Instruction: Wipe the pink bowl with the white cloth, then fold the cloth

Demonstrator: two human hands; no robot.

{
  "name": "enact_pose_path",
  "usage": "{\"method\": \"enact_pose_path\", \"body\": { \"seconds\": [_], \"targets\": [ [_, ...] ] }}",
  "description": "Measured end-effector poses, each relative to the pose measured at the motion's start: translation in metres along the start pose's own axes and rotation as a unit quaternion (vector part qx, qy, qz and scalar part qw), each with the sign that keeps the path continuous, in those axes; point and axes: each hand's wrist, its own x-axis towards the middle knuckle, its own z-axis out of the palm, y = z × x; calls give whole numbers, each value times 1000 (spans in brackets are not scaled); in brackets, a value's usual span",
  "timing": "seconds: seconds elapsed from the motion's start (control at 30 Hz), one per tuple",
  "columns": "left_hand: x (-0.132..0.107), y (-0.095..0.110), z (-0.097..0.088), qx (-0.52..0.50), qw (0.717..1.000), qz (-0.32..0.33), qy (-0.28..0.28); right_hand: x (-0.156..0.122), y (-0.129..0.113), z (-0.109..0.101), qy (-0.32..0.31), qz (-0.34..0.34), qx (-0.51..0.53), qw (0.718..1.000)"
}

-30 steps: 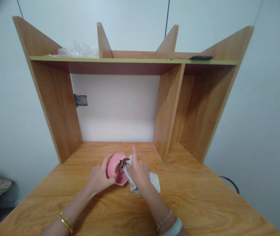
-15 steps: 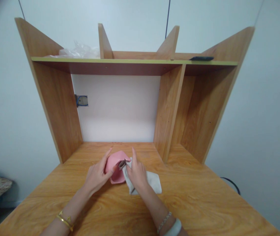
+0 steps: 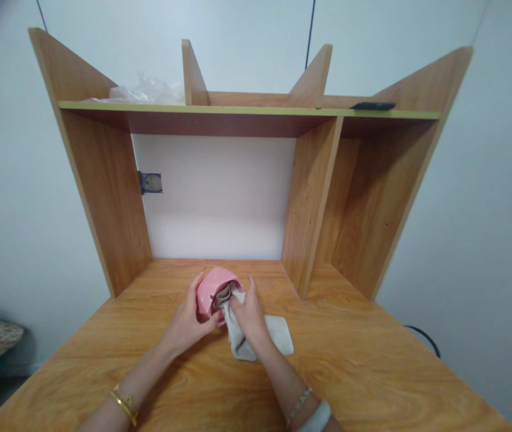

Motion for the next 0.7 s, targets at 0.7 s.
{"method": "enact_pose_path", "body": {
  "seconds": [0.7],
  "targets": [
    [-1,12,-13,144,987,-19,-65,-10,-21,-22,-63,-108,-353,927]
  ]
}}
